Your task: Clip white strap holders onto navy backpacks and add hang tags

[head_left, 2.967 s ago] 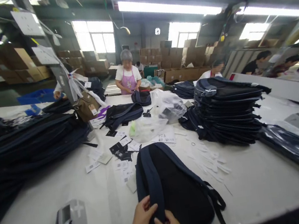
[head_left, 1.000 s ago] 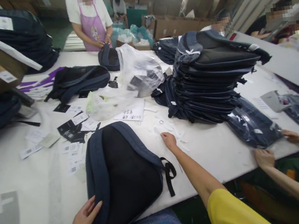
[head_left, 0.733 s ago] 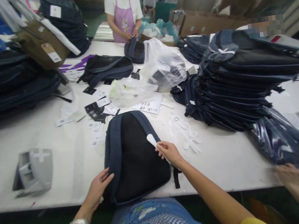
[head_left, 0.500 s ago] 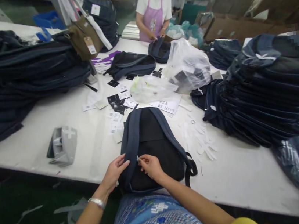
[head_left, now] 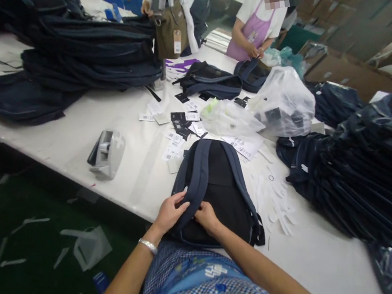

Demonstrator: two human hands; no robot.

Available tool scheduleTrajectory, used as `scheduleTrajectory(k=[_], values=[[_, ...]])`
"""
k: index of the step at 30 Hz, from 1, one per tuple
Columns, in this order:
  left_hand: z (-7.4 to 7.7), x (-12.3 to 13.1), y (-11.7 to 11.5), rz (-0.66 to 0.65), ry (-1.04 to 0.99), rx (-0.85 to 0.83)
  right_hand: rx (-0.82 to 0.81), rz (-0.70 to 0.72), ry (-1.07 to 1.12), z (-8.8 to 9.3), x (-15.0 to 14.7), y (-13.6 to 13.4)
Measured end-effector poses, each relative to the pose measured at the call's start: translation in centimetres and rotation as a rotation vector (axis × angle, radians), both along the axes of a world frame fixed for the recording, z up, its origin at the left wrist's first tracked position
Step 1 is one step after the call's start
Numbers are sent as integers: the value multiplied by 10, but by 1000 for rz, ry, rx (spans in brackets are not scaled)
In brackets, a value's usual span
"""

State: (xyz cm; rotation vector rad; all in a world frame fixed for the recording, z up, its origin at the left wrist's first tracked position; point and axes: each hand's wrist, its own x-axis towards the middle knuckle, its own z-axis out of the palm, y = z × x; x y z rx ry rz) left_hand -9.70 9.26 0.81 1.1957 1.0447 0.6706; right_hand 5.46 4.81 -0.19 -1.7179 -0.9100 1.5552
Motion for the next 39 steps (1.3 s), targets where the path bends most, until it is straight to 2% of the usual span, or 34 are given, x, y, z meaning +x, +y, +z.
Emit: scheduleTrajectory(k=[5, 8, 11, 14, 16, 22, 26, 29, 31, 34, 37, 39], values=[[-5, 2, -10, 72, 103, 68, -88, 190, 110, 5, 17, 5], [-5, 4, -16, 142, 236, 195, -153, 291, 195, 12, 25, 9], [-9, 5, -21, 219, 304, 325, -193, 311, 303, 16, 29, 10], [-16, 4, -25, 286, 298, 185, -237, 267, 397, 16, 30, 9], [-20, 1, -23, 271, 289, 81, -247, 247, 432, 13, 30, 7], [-13, -8, -8, 92, 332, 93, -165, 201, 477, 7, 29, 2], [-7, -8, -9, 74, 416, -5, -145, 179, 452, 4, 27, 0], [-5, -5, -12, 67, 430, 12, -140, 187, 424, 2, 26, -1], [-4, -4, -13, 52, 362, -19, -123, 197, 413, 2, 26, 0], [1, -1, -14, 51, 73, -227, -102, 205, 425, 2, 26, 0], [4, 4, -18, 176, -169, -429, -109, 208, 437, 1, 28, 0], [1, 7, -22, 296, -166, -409, -112, 216, 443, -1, 27, -1]])
